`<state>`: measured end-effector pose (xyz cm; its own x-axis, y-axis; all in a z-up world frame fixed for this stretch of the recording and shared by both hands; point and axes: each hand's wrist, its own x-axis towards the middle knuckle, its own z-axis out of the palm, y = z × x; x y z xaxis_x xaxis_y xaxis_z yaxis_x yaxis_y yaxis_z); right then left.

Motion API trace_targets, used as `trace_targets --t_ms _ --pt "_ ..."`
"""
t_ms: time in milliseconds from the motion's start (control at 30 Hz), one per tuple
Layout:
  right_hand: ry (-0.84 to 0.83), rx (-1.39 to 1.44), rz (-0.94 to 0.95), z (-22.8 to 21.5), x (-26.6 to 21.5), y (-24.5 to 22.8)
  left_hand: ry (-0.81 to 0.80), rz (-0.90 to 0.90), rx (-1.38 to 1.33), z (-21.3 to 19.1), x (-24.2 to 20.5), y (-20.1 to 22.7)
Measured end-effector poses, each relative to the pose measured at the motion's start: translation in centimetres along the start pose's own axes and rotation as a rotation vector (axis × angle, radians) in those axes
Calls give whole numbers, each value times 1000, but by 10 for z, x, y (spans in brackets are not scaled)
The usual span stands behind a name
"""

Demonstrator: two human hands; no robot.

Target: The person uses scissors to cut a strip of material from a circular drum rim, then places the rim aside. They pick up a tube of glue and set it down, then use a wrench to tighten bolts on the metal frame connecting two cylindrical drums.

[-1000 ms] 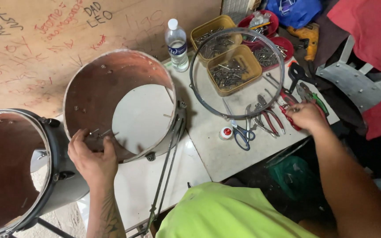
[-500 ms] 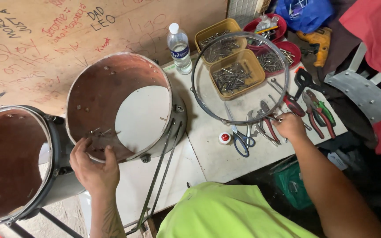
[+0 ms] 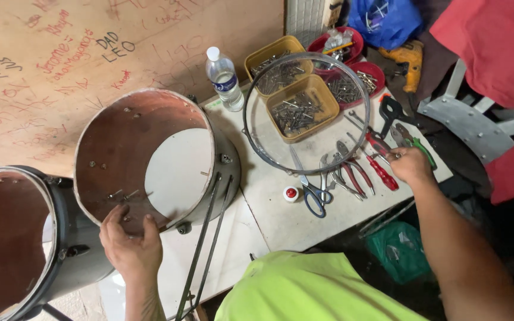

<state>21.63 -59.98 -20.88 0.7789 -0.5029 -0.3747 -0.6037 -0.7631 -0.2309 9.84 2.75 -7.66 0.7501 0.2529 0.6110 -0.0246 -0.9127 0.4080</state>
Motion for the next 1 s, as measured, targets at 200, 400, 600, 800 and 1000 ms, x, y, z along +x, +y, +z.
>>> trace_targets --t_ms 200,400,600,800,1000 --pt "78 -155 -164 7 69 -29 69 23 -39 -2 -9 25" --pt "92 -690 -362 53 168 -34 130 -58 -15 -37 -38 37" --pt "60 -956 -417 82 250 -20 188 -178 79 -62 -76 32" --pt "-28 -897 -401 75 243 -35 177 -209 118 -68 -92 31" --pt "81 -917 -559 97 293 -5 132 -231 93 -68 -82 36"
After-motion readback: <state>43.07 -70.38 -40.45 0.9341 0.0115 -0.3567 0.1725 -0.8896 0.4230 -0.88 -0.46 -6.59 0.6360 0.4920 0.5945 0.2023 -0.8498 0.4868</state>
